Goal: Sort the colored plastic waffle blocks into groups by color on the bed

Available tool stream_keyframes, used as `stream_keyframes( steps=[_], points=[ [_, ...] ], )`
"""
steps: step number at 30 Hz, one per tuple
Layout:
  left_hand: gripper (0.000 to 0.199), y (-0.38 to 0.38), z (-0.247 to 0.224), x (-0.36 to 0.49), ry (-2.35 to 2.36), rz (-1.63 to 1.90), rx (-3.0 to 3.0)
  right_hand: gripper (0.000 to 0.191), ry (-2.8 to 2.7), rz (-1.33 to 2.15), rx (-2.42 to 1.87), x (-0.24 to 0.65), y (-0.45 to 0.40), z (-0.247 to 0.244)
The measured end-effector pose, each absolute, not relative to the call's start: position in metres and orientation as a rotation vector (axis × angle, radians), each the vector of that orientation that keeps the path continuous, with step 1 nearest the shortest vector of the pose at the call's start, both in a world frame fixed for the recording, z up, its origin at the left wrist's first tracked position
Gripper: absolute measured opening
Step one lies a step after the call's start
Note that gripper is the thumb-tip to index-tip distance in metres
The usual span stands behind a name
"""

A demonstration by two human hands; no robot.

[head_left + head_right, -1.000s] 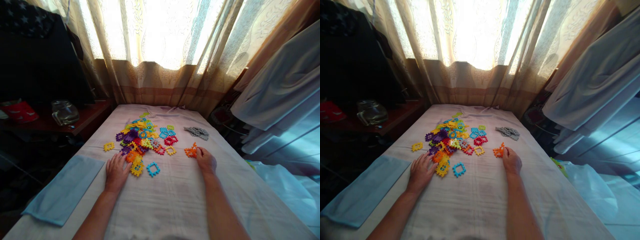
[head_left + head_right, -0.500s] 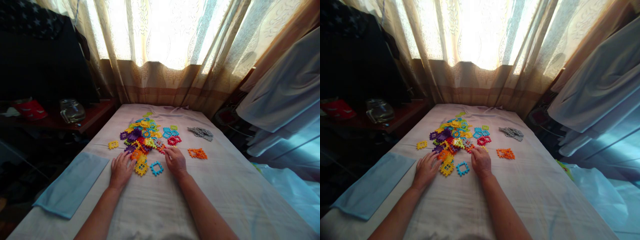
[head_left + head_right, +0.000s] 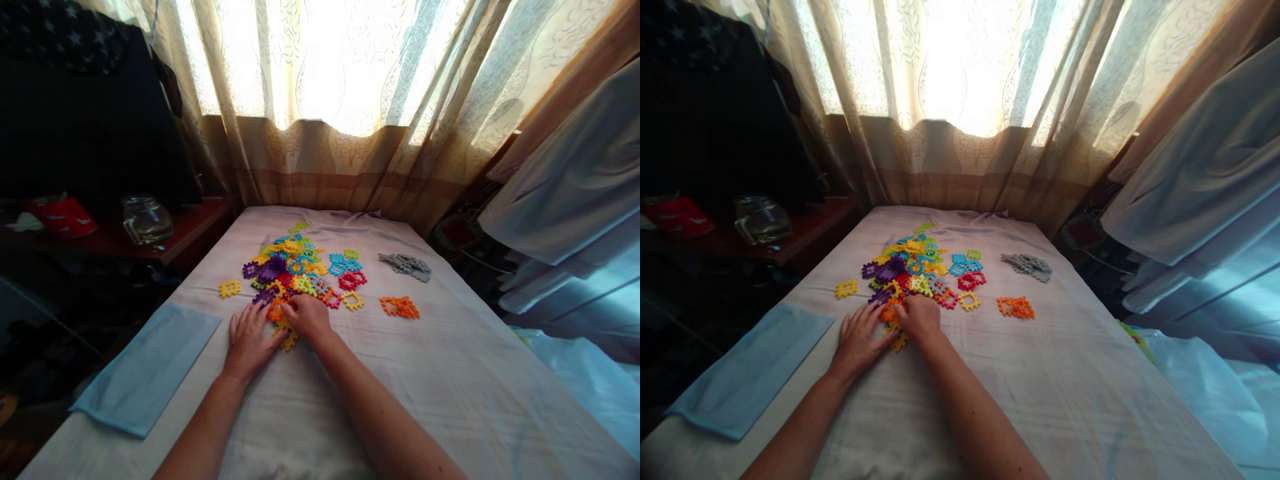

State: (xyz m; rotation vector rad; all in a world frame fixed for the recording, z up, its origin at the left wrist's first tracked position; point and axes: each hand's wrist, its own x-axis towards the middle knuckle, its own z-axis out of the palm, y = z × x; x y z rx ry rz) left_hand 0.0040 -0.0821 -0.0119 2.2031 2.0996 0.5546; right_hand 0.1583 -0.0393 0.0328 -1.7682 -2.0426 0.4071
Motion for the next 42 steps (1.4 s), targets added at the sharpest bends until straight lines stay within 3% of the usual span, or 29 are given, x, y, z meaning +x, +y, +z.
stream_keyframes(
  steps=[6, 12, 18, 24, 30, 36, 42],
  points=[
    [0.073, -0.08, -0.016, 0.005, 2.13, 0.641, 2.207, 0.011, -1.719, 0.803, -1.726, 0.151, -0.029, 0.029],
    [0.076, -0.081, -0.021, 0.004, 2.142, 0.685, 2.236, 0.021, -1.371, 1.005, -1.441, 0.201, -0.02, 0.029],
    [0.063, -0.081, -0.022, 0.004, 2.025, 0.762, 2.379, 0.025, -0.872, 0.839, -1.62, 0.315, -0.029, 0.036],
    [0.065, -0.084, -0.02, 0.009, 1.74, 0.662, 2.599, 0.02, -0.628, 0.73, -1.73, 0.373, -0.048, 0.027],
    [0.063, -0.085, -0.021, 0.009, 1.757, 0.592, 2.581, 0.021, -0.716, 0.86, -1.619, 0.365, -0.046, 0.03],
    [0.063, -0.085, -0.019, 0.009, 1.752, 0.587, 2.573, 0.024, -1.092, 1.22, -1.397, 0.326, -0.053, 0.036],
    [0.061, -0.085, -0.02, 0.008, 1.741, 0.608, 2.577, 0.027, -1.151, 1.079, -1.512, 0.316, -0.046, 0.029]
  ],
)
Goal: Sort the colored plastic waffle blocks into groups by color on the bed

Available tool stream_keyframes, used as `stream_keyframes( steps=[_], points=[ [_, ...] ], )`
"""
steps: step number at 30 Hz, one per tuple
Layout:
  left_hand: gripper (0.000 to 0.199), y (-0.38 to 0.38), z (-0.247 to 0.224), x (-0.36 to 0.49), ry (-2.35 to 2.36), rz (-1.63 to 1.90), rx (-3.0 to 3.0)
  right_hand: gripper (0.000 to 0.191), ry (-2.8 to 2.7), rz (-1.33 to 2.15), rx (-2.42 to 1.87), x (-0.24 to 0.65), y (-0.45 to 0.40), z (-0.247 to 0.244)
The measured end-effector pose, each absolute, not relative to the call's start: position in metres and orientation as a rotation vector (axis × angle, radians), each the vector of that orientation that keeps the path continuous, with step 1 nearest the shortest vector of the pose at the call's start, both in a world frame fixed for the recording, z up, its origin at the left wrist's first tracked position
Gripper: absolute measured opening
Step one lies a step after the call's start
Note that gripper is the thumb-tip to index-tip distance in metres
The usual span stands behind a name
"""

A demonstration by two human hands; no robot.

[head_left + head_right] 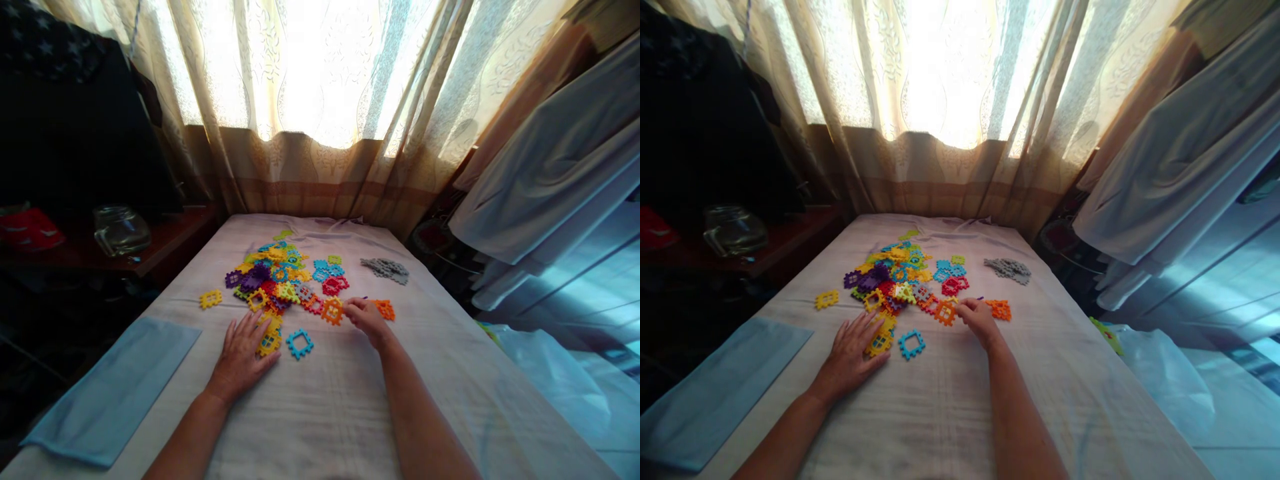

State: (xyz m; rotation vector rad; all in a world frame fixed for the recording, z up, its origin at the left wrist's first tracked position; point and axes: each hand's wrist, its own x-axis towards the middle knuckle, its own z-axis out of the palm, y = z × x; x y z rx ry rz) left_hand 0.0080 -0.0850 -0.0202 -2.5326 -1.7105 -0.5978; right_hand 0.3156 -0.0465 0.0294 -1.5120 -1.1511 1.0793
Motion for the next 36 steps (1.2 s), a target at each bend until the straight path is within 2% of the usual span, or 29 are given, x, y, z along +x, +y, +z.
stream_keyframes(
  steps=[4, 12, 17, 21, 26, 31, 36],
  points=[
    [0.06, -0.085, -0.021, 0.008, -1.719, -0.595, -2.534, 0.035, -0.891, 0.726, -1.689, 0.351, -0.042, 0.026],
    [0.059, -0.085, -0.019, 0.009, -1.727, -0.612, -2.54, 0.042, -0.764, 0.37, -2.007, 0.401, -0.049, 0.012],
    [0.058, -0.084, -0.018, 0.009, -1.733, -0.616, -2.523, 0.028, -1.308, 0.139, -2.245, 0.364, -0.051, 0.019],
    [0.058, -0.084, -0.019, 0.01, -1.768, -0.604, -2.493, 0.025, -1.682, 0.05, -2.314, 0.327, -0.054, 0.026],
    [0.059, -0.083, -0.022, 0.01, -1.842, -0.641, -2.41, 0.024, -1.914, -0.012, -2.166, 0.294, -0.059, 0.024],
    [0.061, -0.078, -0.03, 0.009, -1.862, -0.796, -2.294, 0.02, -2.028, 0.074, -1.961, 0.262, -0.063, 0.018],
    [0.061, -0.07, -0.034, 0.009, -1.876, -0.906, -2.232, 0.022, -2.136, 0.187, -1.529, 0.237, -0.065, 0.007]
  ],
)
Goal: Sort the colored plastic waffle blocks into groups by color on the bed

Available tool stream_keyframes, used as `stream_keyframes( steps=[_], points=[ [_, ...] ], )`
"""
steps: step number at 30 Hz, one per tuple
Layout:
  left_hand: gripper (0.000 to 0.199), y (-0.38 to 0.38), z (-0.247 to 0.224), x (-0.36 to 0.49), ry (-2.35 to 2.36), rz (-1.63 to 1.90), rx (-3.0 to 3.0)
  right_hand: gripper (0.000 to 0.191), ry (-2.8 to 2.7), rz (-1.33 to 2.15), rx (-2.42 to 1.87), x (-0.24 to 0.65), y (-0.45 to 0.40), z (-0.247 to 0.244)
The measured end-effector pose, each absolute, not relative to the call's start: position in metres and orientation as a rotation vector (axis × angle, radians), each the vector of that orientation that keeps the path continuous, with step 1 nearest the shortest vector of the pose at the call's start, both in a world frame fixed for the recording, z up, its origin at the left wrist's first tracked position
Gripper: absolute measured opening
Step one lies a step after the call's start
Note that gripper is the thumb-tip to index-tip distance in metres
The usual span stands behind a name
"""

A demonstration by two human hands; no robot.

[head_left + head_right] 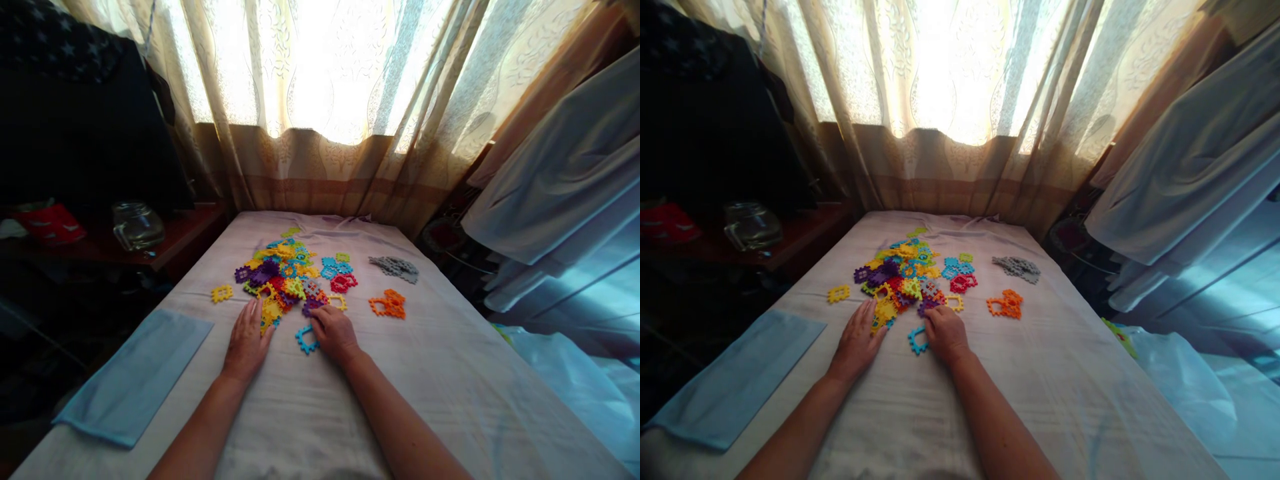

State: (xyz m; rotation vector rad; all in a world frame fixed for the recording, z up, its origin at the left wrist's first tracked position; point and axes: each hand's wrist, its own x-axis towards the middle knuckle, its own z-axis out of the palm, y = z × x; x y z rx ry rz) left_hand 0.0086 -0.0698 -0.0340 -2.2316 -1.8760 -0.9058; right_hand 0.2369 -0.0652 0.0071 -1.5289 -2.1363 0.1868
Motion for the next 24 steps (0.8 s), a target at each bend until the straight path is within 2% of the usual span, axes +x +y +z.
stream_keyframes(
  steps=[4, 11, 24],
  points=[
    [0.058, -0.061, -0.028, 0.003, -1.929, -0.958, -2.119, 0.024, -2.118, 0.196, -1.322, 0.233, -0.062, 0.004],
    [0.056, -0.053, -0.017, 0.001, -1.952, -0.909, -2.08, 0.024, -2.037, 0.097, -1.816, 0.248, -0.039, 0.017],
    [0.05, -0.051, -0.026, -0.002, -1.81, -0.993, -2.101, 0.018, -2.245, 0.108, -1.799, 0.243, -0.017, 0.023]
  ],
)
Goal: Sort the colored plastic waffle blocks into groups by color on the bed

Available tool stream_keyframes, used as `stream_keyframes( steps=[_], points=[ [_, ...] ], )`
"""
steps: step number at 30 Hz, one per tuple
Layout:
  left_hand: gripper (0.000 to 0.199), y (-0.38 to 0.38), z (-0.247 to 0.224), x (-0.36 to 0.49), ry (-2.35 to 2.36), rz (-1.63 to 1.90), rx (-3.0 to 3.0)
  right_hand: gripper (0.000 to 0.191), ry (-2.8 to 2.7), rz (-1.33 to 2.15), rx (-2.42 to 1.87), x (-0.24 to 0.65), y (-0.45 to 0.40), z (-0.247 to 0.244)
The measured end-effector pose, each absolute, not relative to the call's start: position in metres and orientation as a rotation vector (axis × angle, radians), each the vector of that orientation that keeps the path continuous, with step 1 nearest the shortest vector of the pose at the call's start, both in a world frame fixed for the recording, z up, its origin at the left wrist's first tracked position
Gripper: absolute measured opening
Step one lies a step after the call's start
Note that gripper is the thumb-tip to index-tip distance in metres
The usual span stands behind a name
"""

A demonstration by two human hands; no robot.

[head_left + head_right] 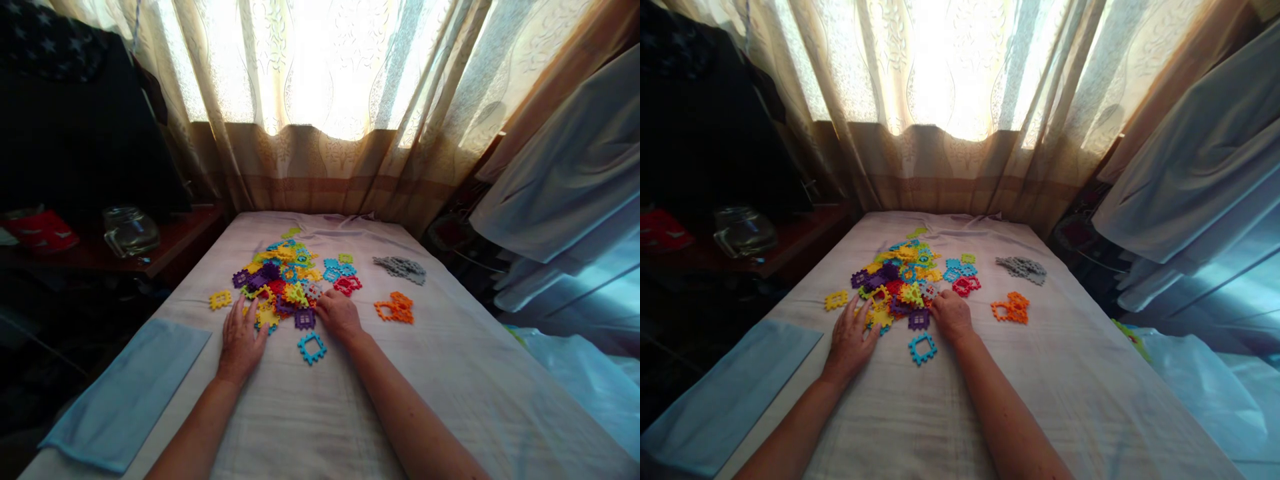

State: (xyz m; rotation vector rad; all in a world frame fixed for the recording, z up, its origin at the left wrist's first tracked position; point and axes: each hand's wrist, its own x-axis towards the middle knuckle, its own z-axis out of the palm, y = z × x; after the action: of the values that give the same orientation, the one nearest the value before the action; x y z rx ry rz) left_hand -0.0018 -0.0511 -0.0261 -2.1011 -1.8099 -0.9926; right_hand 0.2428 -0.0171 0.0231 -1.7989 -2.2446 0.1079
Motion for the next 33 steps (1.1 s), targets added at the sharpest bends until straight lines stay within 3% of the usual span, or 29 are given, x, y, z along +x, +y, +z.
stream_keyframes(
  steps=[6, 15, 26, 33],
  points=[
    [0.05, -0.052, -0.026, -0.005, -1.805, -0.989, -2.082, 0.017, -1.988, 0.094, -1.655, 0.25, -0.018, 0.023],
    [0.05, -0.053, -0.026, -0.005, -1.832, -0.981, -2.061, 0.024, -1.561, 0.308, -1.878, 0.284, -0.012, 0.024],
    [0.049, -0.051, -0.029, -0.008, -1.856, -1.01, -2.072, 0.029, -1.083, 0.062, -2.261, 0.391, -0.019, 0.029],
    [0.049, -0.052, -0.028, -0.008, -1.859, -0.968, -2.064, 0.031, -1.09, 0.013, -2.301, 0.4, -0.023, 0.019]
  ],
)
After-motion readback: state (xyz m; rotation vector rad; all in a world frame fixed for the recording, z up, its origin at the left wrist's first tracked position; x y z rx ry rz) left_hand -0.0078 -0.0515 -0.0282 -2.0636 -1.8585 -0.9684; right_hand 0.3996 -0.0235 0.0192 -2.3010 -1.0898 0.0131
